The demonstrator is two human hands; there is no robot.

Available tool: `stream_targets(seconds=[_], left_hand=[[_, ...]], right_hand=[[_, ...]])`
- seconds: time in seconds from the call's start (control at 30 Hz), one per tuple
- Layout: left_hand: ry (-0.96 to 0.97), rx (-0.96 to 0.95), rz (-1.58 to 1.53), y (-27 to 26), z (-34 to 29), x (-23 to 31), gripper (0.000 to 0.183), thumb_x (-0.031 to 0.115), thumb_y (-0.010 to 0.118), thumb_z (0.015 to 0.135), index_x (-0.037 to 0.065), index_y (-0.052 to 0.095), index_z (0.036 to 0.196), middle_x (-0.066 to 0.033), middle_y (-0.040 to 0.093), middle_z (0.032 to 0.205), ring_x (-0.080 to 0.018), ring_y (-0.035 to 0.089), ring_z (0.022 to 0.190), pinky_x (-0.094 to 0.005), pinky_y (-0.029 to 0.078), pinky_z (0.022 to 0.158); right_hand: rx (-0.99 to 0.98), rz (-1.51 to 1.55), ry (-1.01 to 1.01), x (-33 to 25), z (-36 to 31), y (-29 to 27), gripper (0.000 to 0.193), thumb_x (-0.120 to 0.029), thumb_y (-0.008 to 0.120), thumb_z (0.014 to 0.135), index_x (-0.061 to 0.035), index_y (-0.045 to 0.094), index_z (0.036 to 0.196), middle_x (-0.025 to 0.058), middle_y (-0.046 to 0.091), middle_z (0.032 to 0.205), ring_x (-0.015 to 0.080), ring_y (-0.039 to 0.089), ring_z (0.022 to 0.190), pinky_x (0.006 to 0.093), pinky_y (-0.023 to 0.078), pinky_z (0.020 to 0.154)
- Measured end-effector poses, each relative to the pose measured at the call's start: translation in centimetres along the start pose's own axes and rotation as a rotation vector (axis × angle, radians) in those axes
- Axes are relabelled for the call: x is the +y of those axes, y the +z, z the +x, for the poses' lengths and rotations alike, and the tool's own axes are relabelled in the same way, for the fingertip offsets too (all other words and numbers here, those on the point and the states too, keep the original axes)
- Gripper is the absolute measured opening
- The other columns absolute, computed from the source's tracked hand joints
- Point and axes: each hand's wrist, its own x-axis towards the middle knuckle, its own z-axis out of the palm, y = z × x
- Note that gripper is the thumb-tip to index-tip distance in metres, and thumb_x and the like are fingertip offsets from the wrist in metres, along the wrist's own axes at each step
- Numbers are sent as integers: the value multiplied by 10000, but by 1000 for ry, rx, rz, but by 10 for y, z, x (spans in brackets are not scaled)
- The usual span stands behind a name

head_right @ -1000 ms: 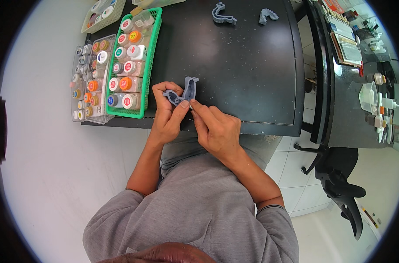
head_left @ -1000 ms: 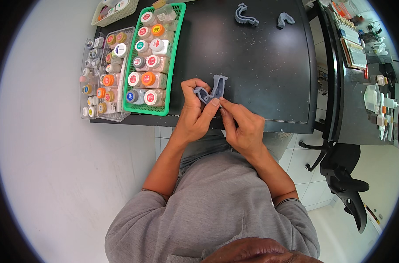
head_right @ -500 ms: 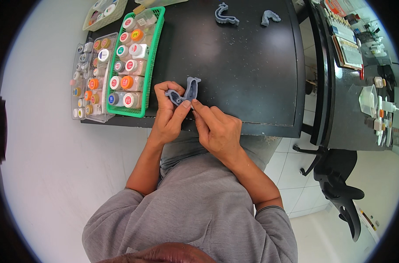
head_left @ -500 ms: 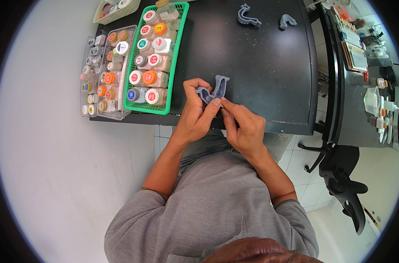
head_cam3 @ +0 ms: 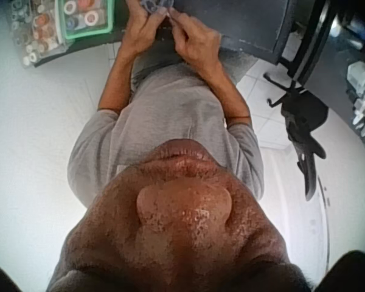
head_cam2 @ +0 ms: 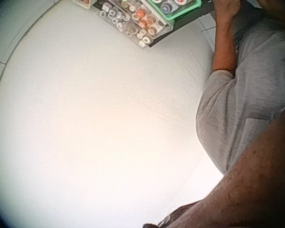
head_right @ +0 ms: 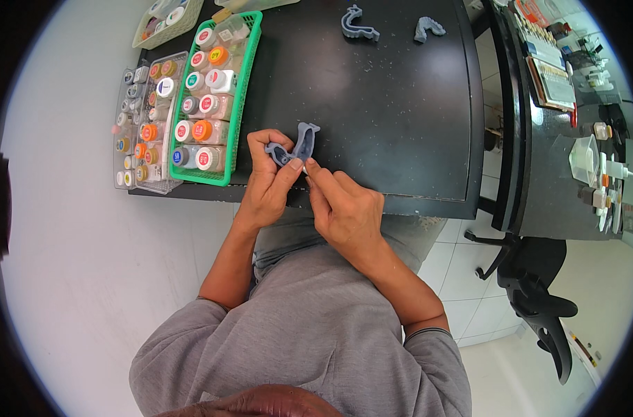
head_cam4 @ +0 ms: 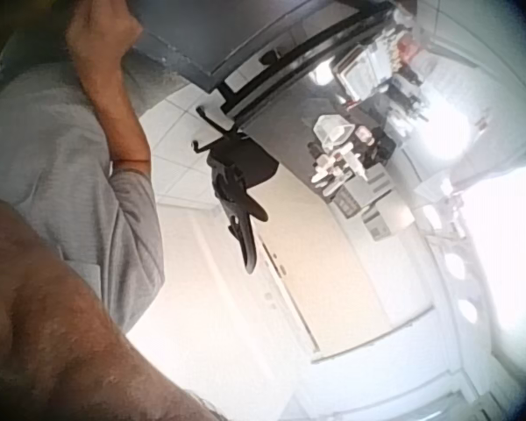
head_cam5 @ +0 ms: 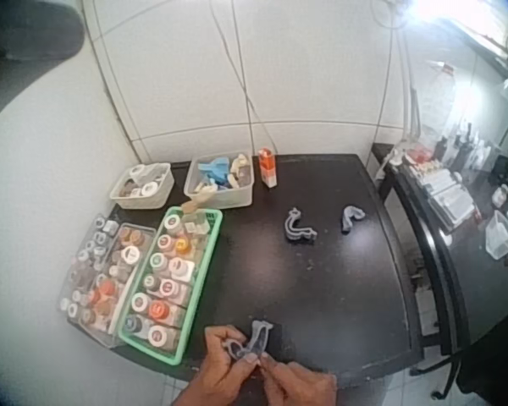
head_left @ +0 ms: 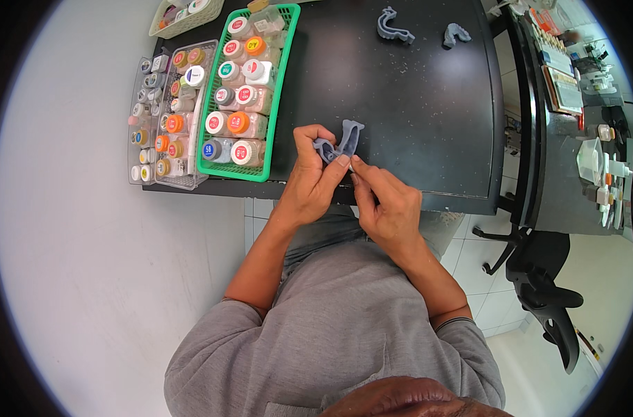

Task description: The person uses a small metal tool to trim and smooth the edges of a gray dental mold held in the left hand. The person repeatedly rotates the mold to access different sides and continues refining the surface throughout the clip.

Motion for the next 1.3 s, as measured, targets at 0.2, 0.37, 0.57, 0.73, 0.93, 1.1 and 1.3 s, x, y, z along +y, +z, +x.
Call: stream_targets(seconds=[0.2, 0.37, 0.57, 0.73, 0.93, 1.1, 1.3], left_hand=[[170, 35, 44, 3, 2, -11, 412, 142, 650, 1095, 27, 349, 1351, -103, 553, 1044, -143, 537, 874, -336, 492, 806], [153, 29, 12, 4, 1, -8, 413, 168, 661, 1101, 29, 351, 1335, -98, 560, 1042, -132, 532, 854, -323, 489, 783], [158, 26, 37, 3, 1, -7, 396, 183, 652, 1113, 36, 354, 1329, -91, 552, 1034, -133, 524, 847, -326, 486, 781], [170, 23, 47, 4, 2, -4, 372, 169, 634, 1119, 40, 355, 1330, -97, 547, 1050, -140, 522, 868, -333, 486, 794], [178, 14, 67, 2, 2, -4, 358, 160, 617, 1125, 39, 355, 1337, -109, 544, 1079, -154, 535, 888, -346, 492, 822], [180, 5, 100, 2, 1, -3, 343, 151, 601, 1128, 35, 361, 1343, -126, 540, 1104, -185, 556, 918, -377, 501, 867], [108, -48, 53, 2, 0, 1, 350, 78, 566, 1079, 49, 356, 1358, -146, 463, 1190, -193, 460, 1059, -368, 418, 1002]], right_hand=[[67, 84, -33, 7, -2, 8, 294, -48, 807, 944, -83, 811, 1236, 53, 671, 735, 219, 621, 528, 367, 484, 504], [74, 92, -47, 7, -3, 7, 289, -36, 797, 949, -70, 806, 1236, 56, 660, 725, 211, 606, 520, 361, 480, 501], [52, 93, -51, 7, -3, 8, 292, -39, 794, 957, -70, 807, 1246, 53, 651, 717, 202, 595, 510, 362, 467, 491], [48, 81, -49, 7, -2, 8, 286, -48, 799, 957, -74, 811, 1242, 54, 651, 716, 206, 592, 508, 366, 463, 488], [46, 68, -47, 8, -3, 8, 299, -54, 810, 949, -80, 817, 1247, 54, 639, 712, 208, 587, 506, 368, 464, 488], [27, 49, -46, 8, -4, 6, 354, -52, 826, 925, -89, 821, 1277, 41, 593, 700, 205, 573, 504, 365, 463, 490], [5, -15, -61, 10, -8, 1, 424, -40, 831, 896, -108, 817, 1314, 26, 550, 699, 194, 553, 500, 363, 457, 490]])
